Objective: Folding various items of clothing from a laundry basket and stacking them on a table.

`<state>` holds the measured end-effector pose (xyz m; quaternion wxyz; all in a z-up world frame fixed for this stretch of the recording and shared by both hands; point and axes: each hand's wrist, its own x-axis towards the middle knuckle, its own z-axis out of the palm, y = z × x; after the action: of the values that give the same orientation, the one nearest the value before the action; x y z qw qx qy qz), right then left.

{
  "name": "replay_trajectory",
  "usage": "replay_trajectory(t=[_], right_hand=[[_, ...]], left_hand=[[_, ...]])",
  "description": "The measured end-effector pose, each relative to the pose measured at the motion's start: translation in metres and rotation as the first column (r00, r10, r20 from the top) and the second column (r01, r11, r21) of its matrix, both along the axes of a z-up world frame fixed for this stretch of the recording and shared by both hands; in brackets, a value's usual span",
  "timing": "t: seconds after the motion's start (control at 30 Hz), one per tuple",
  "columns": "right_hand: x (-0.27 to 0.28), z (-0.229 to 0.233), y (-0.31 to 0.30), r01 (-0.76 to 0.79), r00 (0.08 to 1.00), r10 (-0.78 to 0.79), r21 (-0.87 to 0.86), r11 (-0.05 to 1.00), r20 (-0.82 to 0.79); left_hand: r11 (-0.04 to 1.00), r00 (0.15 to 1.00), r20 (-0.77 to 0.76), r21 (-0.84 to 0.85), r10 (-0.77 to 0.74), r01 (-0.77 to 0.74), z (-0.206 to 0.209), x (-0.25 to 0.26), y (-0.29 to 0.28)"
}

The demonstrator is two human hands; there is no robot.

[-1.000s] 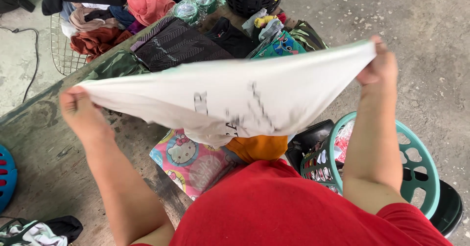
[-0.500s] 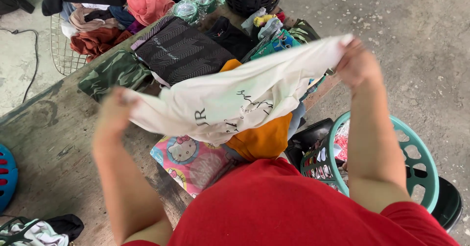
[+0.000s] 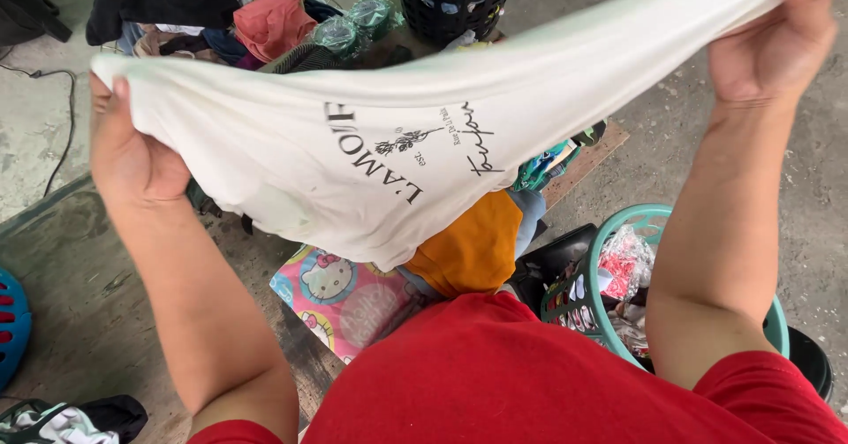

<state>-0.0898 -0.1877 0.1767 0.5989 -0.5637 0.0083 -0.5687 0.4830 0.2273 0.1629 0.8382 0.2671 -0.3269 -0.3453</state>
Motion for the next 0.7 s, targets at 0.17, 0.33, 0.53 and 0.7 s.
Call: replay_trajectory(t=[0.17,0.33,0.53,0.7], right_hand=[[-0.039,0.002,-0.020,-0.049,0.997,0.040,0.124,0.991,0.071],[-0.072,-0.023,-0.062,-0.075,0.996,0.067,0.145,0.987,0.061],[0.044,-0.009,0.055,0.352,0.876,-0.224,0.249,0.902,-0.426],[0.062,-0.135,0.078,0.435,0.500,-0.033,0.219,0.873,-0.865]], left_hand=[[0.994,0.997,-0.007,-0.084,-0.078,0.077,0.002,-0.017,-0.006],[0.988,0.990,-0.023,-0.066,-0.142,0.141,-0.013,-0.003,-0.025],[0.877,0.932,0.265,0.349,0.246,-0.330,-0.112,0.005,-0.061],[0.668,0.767,0.441,0.392,0.467,-0.632,-0.242,-0.044,-0.028]])
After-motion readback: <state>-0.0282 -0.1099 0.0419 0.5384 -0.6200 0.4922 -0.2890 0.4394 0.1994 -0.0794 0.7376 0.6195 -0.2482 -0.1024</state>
